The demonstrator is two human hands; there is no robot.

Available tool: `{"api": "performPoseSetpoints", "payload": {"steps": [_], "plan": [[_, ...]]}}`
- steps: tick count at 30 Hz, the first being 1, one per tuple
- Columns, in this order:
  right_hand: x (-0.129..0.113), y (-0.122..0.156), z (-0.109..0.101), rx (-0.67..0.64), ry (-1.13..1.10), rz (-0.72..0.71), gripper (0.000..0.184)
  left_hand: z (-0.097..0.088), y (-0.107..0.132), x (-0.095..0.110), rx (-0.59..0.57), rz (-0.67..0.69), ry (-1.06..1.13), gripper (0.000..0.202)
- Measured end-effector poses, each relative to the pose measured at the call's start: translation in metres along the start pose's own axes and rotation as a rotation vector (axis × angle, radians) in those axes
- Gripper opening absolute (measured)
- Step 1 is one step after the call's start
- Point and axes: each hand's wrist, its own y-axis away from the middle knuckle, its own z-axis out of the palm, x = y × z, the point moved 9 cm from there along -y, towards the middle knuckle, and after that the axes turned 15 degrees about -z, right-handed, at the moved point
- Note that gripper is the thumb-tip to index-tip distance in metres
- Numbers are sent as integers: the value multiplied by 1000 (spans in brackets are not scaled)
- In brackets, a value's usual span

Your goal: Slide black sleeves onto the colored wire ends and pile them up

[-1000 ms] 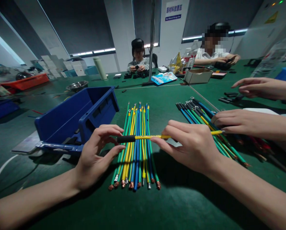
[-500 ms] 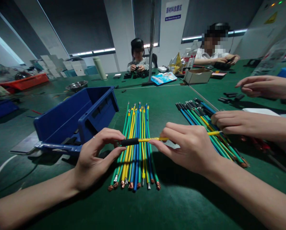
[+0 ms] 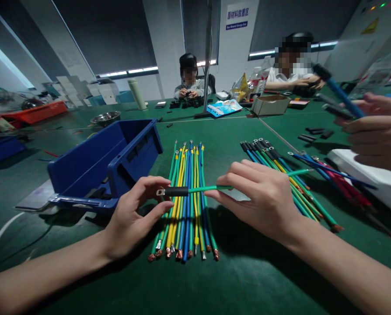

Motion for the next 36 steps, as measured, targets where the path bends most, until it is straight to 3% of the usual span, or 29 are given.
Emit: {"api": "performPoseSetpoints", "payload": {"steps": [7,22,32,36], "plan": [[-1,1,2,-19,16,-4,11,-4,1,11,29,100,33,14],[0,6,5,-6,13,101,13,-11,0,12,117,90,25,10],[-9,-3,4,-52,54,-37,3,-11,-1,13,105,60,2,4],[-12,-2,10,-97,30,-50,11,-8,-3,9,70,9,-59,13]]}}
